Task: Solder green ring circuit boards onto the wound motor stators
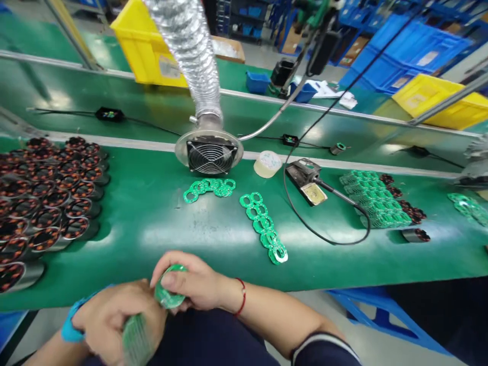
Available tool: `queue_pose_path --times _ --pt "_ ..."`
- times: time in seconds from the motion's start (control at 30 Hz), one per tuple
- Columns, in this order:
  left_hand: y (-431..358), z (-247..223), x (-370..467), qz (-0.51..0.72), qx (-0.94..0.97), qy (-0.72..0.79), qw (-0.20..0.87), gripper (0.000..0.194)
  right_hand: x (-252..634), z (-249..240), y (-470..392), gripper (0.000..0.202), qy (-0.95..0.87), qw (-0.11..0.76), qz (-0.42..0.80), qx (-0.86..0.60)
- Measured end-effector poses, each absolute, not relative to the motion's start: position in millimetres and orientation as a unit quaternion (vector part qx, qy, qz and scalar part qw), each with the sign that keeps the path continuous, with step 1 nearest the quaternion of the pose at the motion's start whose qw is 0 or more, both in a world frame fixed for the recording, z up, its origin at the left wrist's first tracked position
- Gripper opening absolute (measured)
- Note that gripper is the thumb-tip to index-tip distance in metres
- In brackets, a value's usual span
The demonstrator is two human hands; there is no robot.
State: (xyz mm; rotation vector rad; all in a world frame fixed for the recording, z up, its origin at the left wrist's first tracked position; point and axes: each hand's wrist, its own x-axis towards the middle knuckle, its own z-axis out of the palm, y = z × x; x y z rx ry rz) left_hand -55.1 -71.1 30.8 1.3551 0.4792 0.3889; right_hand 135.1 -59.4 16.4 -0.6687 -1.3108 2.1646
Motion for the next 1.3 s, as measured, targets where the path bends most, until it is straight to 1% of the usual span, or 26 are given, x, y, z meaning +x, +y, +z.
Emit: queue_pose_path --times 0.03,0.07,0.1,0.13,0.17,0.2,0.27,0.4,0.47,0.57,0.67,0.7,0.73,0.77,0.8,0.83,0.9,0.97,1.03,1.07,1.1,1.13,1.2,1.23,1.3 --pt "-69.4 32.1 -57.3 0.182 0.603 0.215 0.746 0.041 138.4 18.2 -51.2 0.060 -0.520 0.275 0.753 -0.296" --pt "-67.7 32.8 -60.1 0.193 0.585 0.213 0.759 0.040 142.6 21.0 -39.7 0.055 -0.580 0.277 0.672 -0.368" --pt "-66.2 33.0 -63.1 0.203 0.563 0.219 0.771 0.040 147.2 24.5 -25.8 0.046 -0.652 0.247 0.561 -0.446" --pt "-65.2 32.4 -65.7 0.212 0.542 0.235 0.778 0.040 151.8 27.9 -10.9 0.036 -0.717 0.167 0.434 -0.519" --pt "-64.6 31.2 -67.4 0.216 0.527 0.255 0.781 0.039 156.0 30.8 3.9 0.031 -0.760 0.053 0.313 -0.567" --pt "-64.5 29.4 -68.0 0.214 0.522 0.276 0.778 0.038 159.4 32.4 17.4 0.031 -0.764 0.020 0.267 -0.587" --pt "-65.3 25.1 -65.6 0.196 0.533 0.302 0.766 0.034 163.8 31.2 38.4 0.038 -0.767 -0.026 0.201 -0.609" --pt "-68.5 19.9 -57.0 0.165 0.550 0.319 0.754 0.027 165.8 19.6 60.9 0.055 -0.751 -0.052 0.100 -0.650" --pt "-69.1 19.8 -55.8 0.165 0.547 0.328 0.752 0.025 168.1 16.3 68.9 0.062 -0.742 -0.049 0.060 -0.665" --pt "-68.6 20.1 -57.2 0.173 0.543 0.347 0.745 0.023 176.1 17.8 78.5 0.065 -0.738 -0.035 0.021 -0.674" --pt "-67.3 17.7 -56.1 0.181 0.546 0.379 0.725 0.021 184.7 25.6 75.5 0.062 -0.738 0.021 -0.017 -0.674" --pt "-66.7 16.4 -54.3 0.185 0.548 0.393 0.715 0.021 186.0 29.1 69.8 0.056 -0.736 0.052 -0.016 -0.675" --pt "-66.0 15.0 -51.8 0.188 0.551 0.408 0.703 0.025 186.0 33.0 61.6 0.047 -0.736 0.086 0.005 -0.672" --pt "-65.2 13.7 -48.6 0.192 0.555 0.424 0.690 0.033 184.7 36.8 51.3 0.036 -0.737 0.117 0.050 -0.664" --pt "-64.2 12.8 -45.0 0.194 0.558 0.439 0.677 0.044 182.2 40.4 39.5 0.026 -0.745 0.138 0.124 -0.641" --pt "-63.1 12.3 -41.2 0.196 0.561 0.451 0.666 0.055 178.7 43.4 27.0 0.024 -0.758 0.144 0.224 -0.595" --pt "-60.8 12.9 -34.2 0.192 0.566 0.456 0.659 0.067 170.8 46.8 3.7 0.027 -0.783 0.094 0.412 -0.456" --pt "-59.0 15.4 -29.4 0.178 0.571 0.440 0.670 0.073 164.5 46.5 -12.9 0.027 -0.780 0.054 0.498 -0.374" --pt "-58.6 19.1 -27.4 0.168 0.572 0.427 0.680 0.077 162.3 43.4 -21.6 0.028 -0.763 0.062 0.537 -0.355" --pt "-59.0 21.1 -27.2 0.170 0.572 0.430 0.678 0.077 162.8 41.5 -23.6 0.030 -0.749 0.079 0.548 -0.362" --pt "-59.9 23.0 -27.5 0.172 0.573 0.441 0.669 0.071 164.1 39.8 -24.8 0.033 -0.735 0.096 0.556 -0.376" --pt "-61.1 24.8 -27.8 0.172 0.574 0.458 0.657 0.060 166.0 38.6 -25.4 0.036 -0.721 0.108 0.559 -0.394" --pt "-64.2 27.9 -28.7 0.155 0.572 0.493 0.637 0.031 170.2 38.0 -25.9 0.042 -0.704 0.113 0.556 -0.428" --pt "-65.7 29.2 -29.0 0.143 0.568 0.503 0.636 0.023 172.2 38.8 -26.0 0.044 -0.702 0.106 0.554 -0.435" --pt "-68.6 31.2 -30.0 0.131 0.564 0.501 0.643 0.021 175.3 41.7 -26.3 0.045 -0.705 0.077 0.567 -0.419"
